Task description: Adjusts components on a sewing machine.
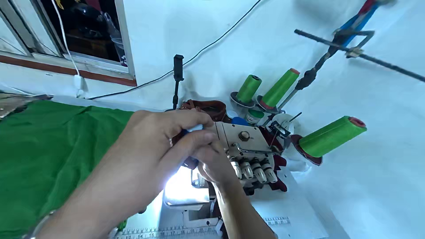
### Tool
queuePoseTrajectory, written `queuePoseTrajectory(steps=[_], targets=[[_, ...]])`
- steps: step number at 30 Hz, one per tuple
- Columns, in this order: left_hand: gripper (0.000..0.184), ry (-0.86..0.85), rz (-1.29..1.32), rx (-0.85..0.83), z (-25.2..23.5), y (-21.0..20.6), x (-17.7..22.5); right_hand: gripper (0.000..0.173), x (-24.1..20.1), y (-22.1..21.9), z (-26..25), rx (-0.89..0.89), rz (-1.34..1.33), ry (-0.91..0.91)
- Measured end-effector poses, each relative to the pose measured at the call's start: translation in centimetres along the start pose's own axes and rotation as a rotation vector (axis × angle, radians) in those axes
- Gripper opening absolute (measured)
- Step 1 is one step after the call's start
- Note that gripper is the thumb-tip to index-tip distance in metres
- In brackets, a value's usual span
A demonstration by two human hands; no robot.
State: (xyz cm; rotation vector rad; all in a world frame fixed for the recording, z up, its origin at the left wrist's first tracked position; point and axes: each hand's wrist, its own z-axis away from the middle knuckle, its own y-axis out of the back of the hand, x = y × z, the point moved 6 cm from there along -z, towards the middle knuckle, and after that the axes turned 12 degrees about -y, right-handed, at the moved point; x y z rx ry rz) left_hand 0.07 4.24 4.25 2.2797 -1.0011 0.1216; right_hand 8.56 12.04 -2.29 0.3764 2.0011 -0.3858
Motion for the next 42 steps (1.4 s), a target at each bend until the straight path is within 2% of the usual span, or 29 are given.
queuePoseTrajectory(steps=[2, 5, 7, 9, 11, 13, 15, 16, 18, 20, 22, 24, 27, 29, 33, 34, 37, 38, 40, 42], targets=[[0.02, 0.087, -0.131, 0.001, -0.5, 0.1, 0.6, 0.013, -0.4, 0.0, 0.2, 0.122, 0.101, -0.048], [0.02, 0.18, -0.295, -0.046, -1.4, -0.4, 1.5, 0.028, -2.0, -0.5, 2.0, 0.508, 0.364, -0.22], [0.025, 0.231, -0.396, -0.087, -1.9, -1.0, 2.2, 0.033, -2.7, -1.4, 3.0, 0.669, 0.39, -0.178], [0.027, 0.237, -0.445, -0.122, -2.1, -1.5, 2.7, 0.041, -2.7, -2.1, 3.3, 0.632, 0.465, -0.1], [0.022, 0.217, -0.338, -0.166, -1.8, -1.4, 2.6, 0.044, -2.5, -1.9, 3.1, 0.516, 0.546, -0.087], [0.016, 0.162, -0.134, -0.203, -1.2, -1.0, 2.3, 0.047, -2.2, -1.2, 2.4, 0.401, 0.481, -0.128], [0.019, 0.098, -0.118, -0.162, -0.9, -0.9, 2.4, 0.054, -2.1, -0.7, 2.2, 0.353, 0.405, -0.151], [0.018, 0.087, -0.167, -0.14, -0.9, -1.0, 2.7, 0.052, -2.2, -0.7, 2.4, 0.36, 0.392, -0.159], [0.017, 0.119, -0.313, -0.13, -1.4, -1.3, 3.3, 0.036, -2.4, -0.8, 3.0, 0.515, 0.425, -0.187], [0.028, 0.142, -0.499, -0.154, -2.1, -1.9, 3.8, 0.023, -2.4, -1.0, 3.6, 0.686, 0.421, -0.199], [0.043, 0.165, -0.622, -0.181, -2.6, -2.4, 3.9, 0.024, -2.3, -1.1, 3.9, 0.704, 0.443, -0.176], [0.044, 0.169, -0.564, -0.175, -2.5, -2.2, 3.7, 0.027, -2.4, -0.7, 3.8, 0.617, 0.493, -0.161], [0.018, 0.094, -0.259, -0.19, -2.2, -2.0, 3.6, 0.035, -2.5, -0.2, 3.9, 0.56, 0.507, -0.242], [0.013, 0.07, -0.274, -0.17, -2.3, -1.9, 3.8, 0.039, -2.7, -0.3, 4.3, 0.592, 0.516, -0.288], [0.046, 0.145, -0.533, -0.165, -3.0, -1.9, 3.1, 0.038, -3.0, -0.6, 4.4, 0.609, 0.67, -0.269], [0.047, 0.148, -0.498, -0.16, -2.9, -1.6, 3.0, 0.036, -3.2, -0.4, 4.3, 0.607, 0.692, -0.271], [0.027, 0.106, -0.191, -0.258, -2.8, -1.5, 3.5, 0.034, -3.6, 0.3, 4.5, 0.617, 0.69, -0.342], [0.027, 0.089, -0.136, -0.261, -2.8, -1.6, 3.6, 0.033, -3.6, 0.5, 4.7, 0.629, 0.672, -0.359], [0.02, 0.091, -0.21, -0.224, -3.1, -1.8, 3.4, 0.035, -3.9, 0.3, 5.1, 0.653, 0.68, -0.329], [0.027, 0.119, -0.352, -0.22, -3.2, -2.3, 3.0, 0.037, -4.1, 0.0, 5.2, 0.663, 0.735, -0.267]])
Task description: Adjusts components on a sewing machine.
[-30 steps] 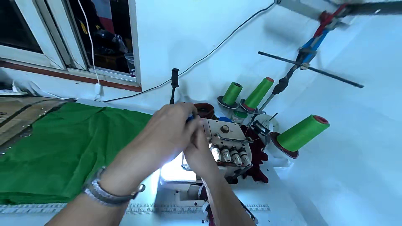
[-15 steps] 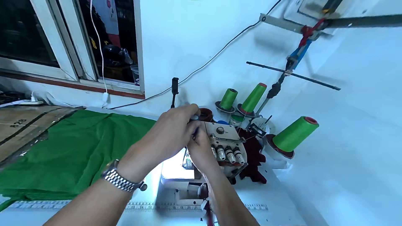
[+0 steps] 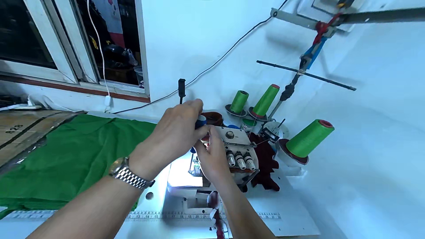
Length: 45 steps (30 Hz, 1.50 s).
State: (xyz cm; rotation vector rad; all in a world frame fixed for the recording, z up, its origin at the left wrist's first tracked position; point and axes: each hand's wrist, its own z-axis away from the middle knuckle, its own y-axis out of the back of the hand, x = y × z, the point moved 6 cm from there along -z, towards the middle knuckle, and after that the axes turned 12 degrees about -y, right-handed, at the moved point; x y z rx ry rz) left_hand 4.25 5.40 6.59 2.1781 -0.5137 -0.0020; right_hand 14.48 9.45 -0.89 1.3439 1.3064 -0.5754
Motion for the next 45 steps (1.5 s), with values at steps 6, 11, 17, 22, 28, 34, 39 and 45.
queuePoseTrajectory(steps=[6, 11, 17, 22, 28, 34, 39, 45], targets=[[0.029, -0.067, 0.199, -0.034, 0.5, 0.0, 0.6, 0.038, 0.2, 0.3, -0.2, 0.008, -0.046, 0.065], [0.031, -0.052, 0.054, 0.062, 0.5, 0.4, 0.5, 0.029, 0.0, 0.1, 0.1, 0.049, -0.116, 0.094], [0.03, 0.327, 0.036, 0.318, 10.9, 1.8, -6.7, 0.041, -0.1, 0.5, 0.3, -0.004, -0.105, 0.012], [0.066, 0.656, -0.078, -0.373, 23.6, -10.9, -10.3, 0.037, 0.2, 0.2, 0.5, -0.016, -0.097, 0.034], [0.053, 0.492, -0.226, -0.219, 24.1, -11.5, -15.8, 0.038, 0.4, 0.3, 0.5, 0.045, -0.064, 0.098], [0.057, 0.585, -0.171, -0.394, 22.2, -11.4, -24.7, 0.046, 0.2, 0.7, 0.3, 0.129, -0.071, 0.035], [0.057, 0.61, 0.062, -0.387, 19.6, -9.7, -22.4, 0.053, -0.4, 1.3, -0.1, 0.063, -0.069, 0.033], [0.025, 0.23, 0.325, 0.103, 16.4, -9.3, -11.4, 0.056, -1.1, 0.8, -0.6, 0.135, 0.071, 0.264]])
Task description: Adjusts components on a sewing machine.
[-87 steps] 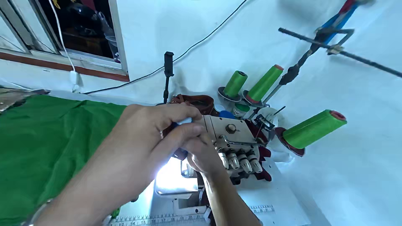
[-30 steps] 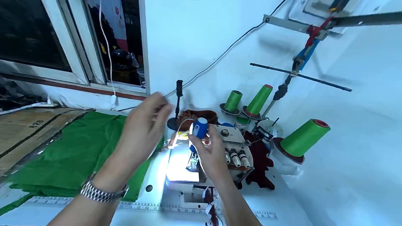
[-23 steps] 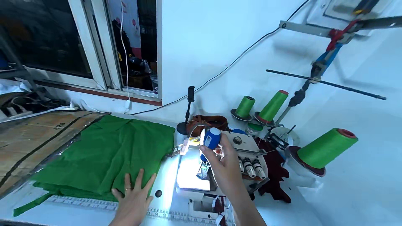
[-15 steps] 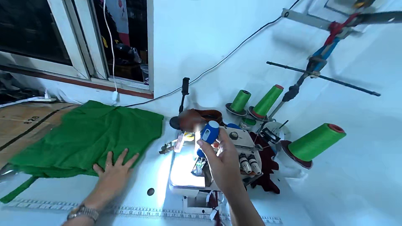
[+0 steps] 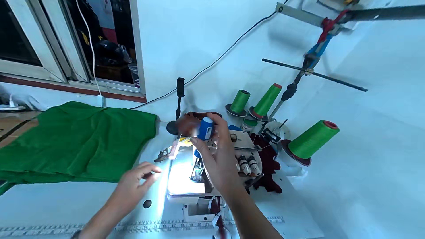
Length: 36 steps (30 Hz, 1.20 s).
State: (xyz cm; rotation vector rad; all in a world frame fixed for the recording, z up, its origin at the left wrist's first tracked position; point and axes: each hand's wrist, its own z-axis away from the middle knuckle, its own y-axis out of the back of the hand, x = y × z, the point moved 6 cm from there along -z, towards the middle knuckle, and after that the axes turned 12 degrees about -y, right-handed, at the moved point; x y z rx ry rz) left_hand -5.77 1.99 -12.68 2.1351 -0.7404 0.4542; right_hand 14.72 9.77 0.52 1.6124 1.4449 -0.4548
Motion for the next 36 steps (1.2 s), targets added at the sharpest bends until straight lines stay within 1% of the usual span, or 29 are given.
queuePoseTrajectory(steps=[2, 3, 6, 8, 11, 13, 14, 15, 17, 19, 20, 22, 23, 24, 25, 26, 28, 29, 30, 32, 34, 35, 36], targets=[[0.02, -0.025, 0.059, 0.08, -0.3, -1.6, 1.6, 0.048, -0.9, 0.3, -0.2, 0.045, 0.086, 0.053], [0.015, -0.028, 0.073, 0.108, -0.5, -2.3, 2.1, 0.045, -1.2, 0.5, -0.5, 0.03, 0.125, 0.069], [0.01, 0.0, 0.133, 0.106, -1.2, -3.6, 3.1, 0.046, -2.4, 1.1, -1.2, -0.159, 0.182, 0.035], [0.011, 0.033, 0.15, 0.057, -1.5, -4.4, 3.3, 0.045, -2.6, 1.2, -1.7, -0.204, 0.197, 0.007], [0.015, 0.084, 0.148, 0.013, -1.7, -5.2, 3.3, 0.042, -2.4, 0.8, -2.1, -0.157, 0.252, 0.013], [0.02, 0.12, 0.154, -0.001, -1.8, -5.4, 3.1, 0.032, -2.8, 0.8, -2.3, -0.11, 0.297, 0.004], [0.021, 0.12, 0.159, -0.001, -1.8, -5.4, 3.0, 0.029, -3.0, 0.9, -2.4, -0.135, 0.311, -0.003], [0.021, 0.115, 0.17, 0.003, -1.8, -5.4, 2.9, 0.032, -3.2, 1.1, -2.5, -0.192, 0.298, -0.017], [0.019, 0.112, 0.202, -0.001, -1.9, -5.3, 2.9, 0.046, -3.0, 1.4, -2.9, -0.321, 0.172, -0.06], [0.021, 0.103, 0.205, -0.018, -1.9, -5.3, 3.0, 0.045, -2.8, 1.4, -2.7, -0.375, 0.092, -0.121], [0.022, 0.097, 0.196, -0.028, -1.9, -5.3, 3.1, 0.043, -2.8, 1.2, -2.3, -0.383, 0.106, -0.135], [0.023, 0.096, 0.186, -0.042, -1.8, -5.4, 3.2, 0.042, -2.6, 0.8, -1.8, -0.34, 0.193, -0.109], [0.023, 0.1, 0.191, -0.042, -1.8, -5.4, 3.3, 0.039, -2.6, 0.6, -1.7, -0.291, 0.235, -0.087], [0.023, 0.099, 0.193, -0.037, -1.8, -5.4, 3.3, 0.033, -2.7, 0.6, -1.8, -0.26, 0.281, -0.072], [0.023, 0.099, 0.199, -0.034, -1.7, -5.4, 3.3, 0.028, -2.8, 0.7, -1.9, -0.265, 0.308, -0.064], [0.023, 0.099, 0.208, -0.033, -1.7, -5.4, 3.3, 0.029, -2.9, 0.8, -2.1, -0.296, 0.298, -0.052], [0.021, 0.098, 0.213, -0.027, -1.7, -5.5, 3.2, 0.053, -2.6, 1.0, -2.7, -0.385, 0.185, -0.058], [0.021, 0.097, 0.216, -0.021, -1.7, -5.5, 3.2, 0.061, -2.4, 1.1, -3.0, -0.409, 0.112, -0.091], [0.022, 0.096, 0.217, -0.018, -1.7, -5.5, 3.1, 0.062, -2.0, 1.2, -3.1, -0.396, 0.058, -0.137], [0.022, 0.089, 0.22, -0.009, -1.6, -5.6, 3.1, 0.057, -1.3, 1.0, -2.9, -0.366, 0.055, -0.19], [0.021, 0.082, 0.224, 0.002, -1.5, -5.6, 3.1, 0.06, -1.0, 0.8, -2.6, -0.325, 0.122, -0.182], [0.021, 0.084, 0.226, 0.004, -1.5, -5.6, 3.1, 0.056, -1.1, 0.9, -2.4, -0.287, 0.159, -0.154], [0.021, 0.086, 0.225, 0.005, -1.5, -5.6, 3.0, 0.046, -1.3, 1.0, -2.4, -0.257, 0.196, -0.127]])
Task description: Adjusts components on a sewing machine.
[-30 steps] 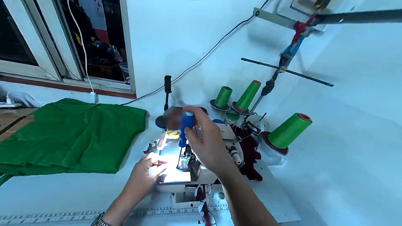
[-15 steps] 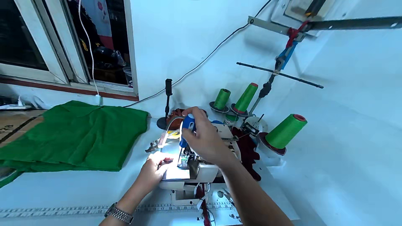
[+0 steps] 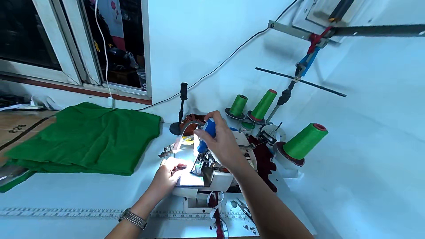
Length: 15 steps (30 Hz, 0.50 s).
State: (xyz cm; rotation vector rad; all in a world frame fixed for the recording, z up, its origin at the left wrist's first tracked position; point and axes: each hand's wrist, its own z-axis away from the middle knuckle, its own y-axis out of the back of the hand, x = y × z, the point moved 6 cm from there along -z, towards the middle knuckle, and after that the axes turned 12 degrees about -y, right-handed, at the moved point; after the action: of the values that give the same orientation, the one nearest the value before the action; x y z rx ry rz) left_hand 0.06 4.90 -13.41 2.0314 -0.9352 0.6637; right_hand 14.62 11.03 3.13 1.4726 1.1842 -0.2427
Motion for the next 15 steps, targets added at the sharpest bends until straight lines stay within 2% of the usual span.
queuePoseTrajectory(steps=[2, 6, 10, 12, 15], targets=[[0.02, -0.001, 0.002, 0.004, 0.0, 0.0, 0.0, 0.03, -0.4, 0.1, -0.1, -0.011, 0.043, 0.029], [0.018, 0.013, 0.012, 0.006, 0.0, 0.0, 0.3, 0.063, -0.4, 0.3, -0.4, -0.144, -0.078, -0.041], [0.019, -0.013, -0.001, 0.024, 0.1, 0.0, 0.2, 0.067, 0.8, -0.5, -0.4, -0.07, -0.121, -0.061], [0.019, -0.019, -0.003, 0.025, 0.1, 0.0, 0.1, 0.056, 0.9, -0.6, -0.3, -0.043, -0.072, -0.044], [0.019, -0.027, -0.007, 0.032, 0.1, 0.0, 0.1, 0.046, 0.3, -0.3, 0.0, -0.125, -0.079, -0.098]])
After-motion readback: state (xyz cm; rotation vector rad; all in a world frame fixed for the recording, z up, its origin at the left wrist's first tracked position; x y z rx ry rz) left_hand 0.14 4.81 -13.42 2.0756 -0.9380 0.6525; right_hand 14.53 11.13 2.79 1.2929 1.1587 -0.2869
